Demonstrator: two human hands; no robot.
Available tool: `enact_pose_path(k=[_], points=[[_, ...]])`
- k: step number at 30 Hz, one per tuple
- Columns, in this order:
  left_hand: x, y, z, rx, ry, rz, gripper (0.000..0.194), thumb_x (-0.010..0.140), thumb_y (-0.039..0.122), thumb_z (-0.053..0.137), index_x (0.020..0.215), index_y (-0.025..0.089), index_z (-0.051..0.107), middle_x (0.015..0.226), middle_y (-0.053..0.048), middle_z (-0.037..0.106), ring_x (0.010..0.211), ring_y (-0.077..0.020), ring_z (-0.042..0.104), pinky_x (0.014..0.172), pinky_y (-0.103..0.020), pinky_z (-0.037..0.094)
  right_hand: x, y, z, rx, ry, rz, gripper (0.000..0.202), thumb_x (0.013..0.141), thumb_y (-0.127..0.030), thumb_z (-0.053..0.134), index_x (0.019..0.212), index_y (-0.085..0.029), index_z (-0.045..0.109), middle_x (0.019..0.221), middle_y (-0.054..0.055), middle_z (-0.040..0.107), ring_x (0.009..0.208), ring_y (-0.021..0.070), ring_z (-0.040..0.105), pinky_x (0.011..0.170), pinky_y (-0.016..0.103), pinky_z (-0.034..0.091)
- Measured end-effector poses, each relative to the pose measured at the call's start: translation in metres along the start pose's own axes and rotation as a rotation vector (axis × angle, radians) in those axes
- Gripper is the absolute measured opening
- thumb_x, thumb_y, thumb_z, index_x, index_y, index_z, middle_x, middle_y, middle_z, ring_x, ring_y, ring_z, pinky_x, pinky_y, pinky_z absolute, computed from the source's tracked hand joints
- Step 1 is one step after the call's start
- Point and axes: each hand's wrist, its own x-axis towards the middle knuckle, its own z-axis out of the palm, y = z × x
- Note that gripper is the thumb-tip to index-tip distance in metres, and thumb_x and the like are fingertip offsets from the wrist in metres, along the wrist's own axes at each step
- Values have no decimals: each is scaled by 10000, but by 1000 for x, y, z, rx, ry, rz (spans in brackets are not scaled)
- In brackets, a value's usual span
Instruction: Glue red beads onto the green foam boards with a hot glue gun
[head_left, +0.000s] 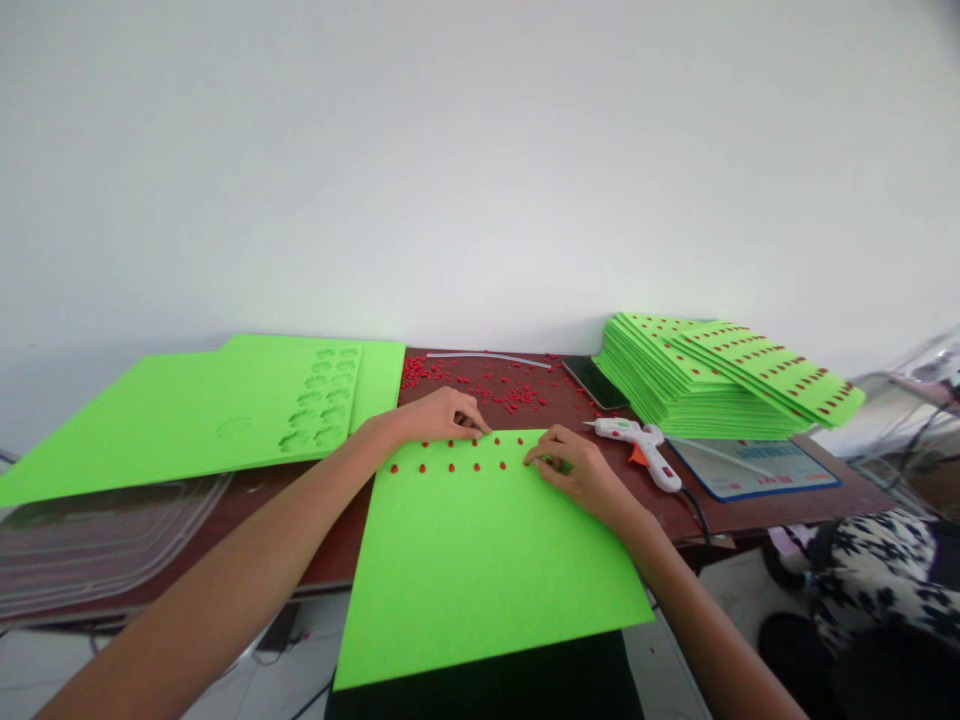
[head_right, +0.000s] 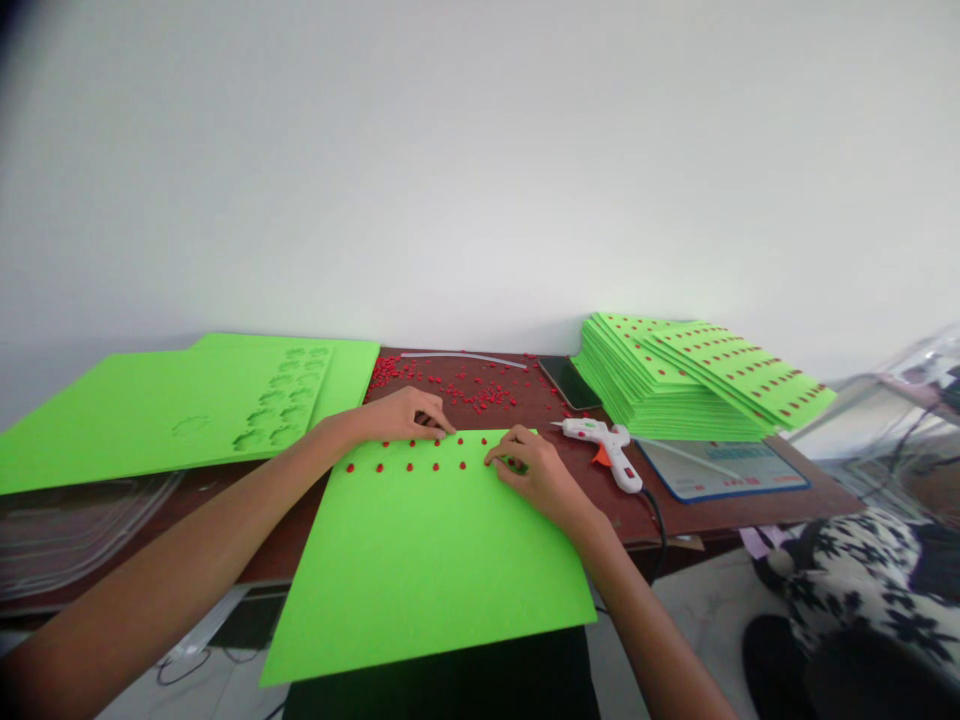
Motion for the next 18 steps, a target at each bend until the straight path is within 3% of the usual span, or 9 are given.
enact_pose_path(k=[18], points=[[-1,0,0,-6,-3,-12,217,898,321,711,1079,243,804,847,-23,690,689,-104,571,643,-213,404,-1,1,3,-56,37,-6,208,915,-108,638,1016,-251,751,989,35,631,783,148,596,711,285,471]])
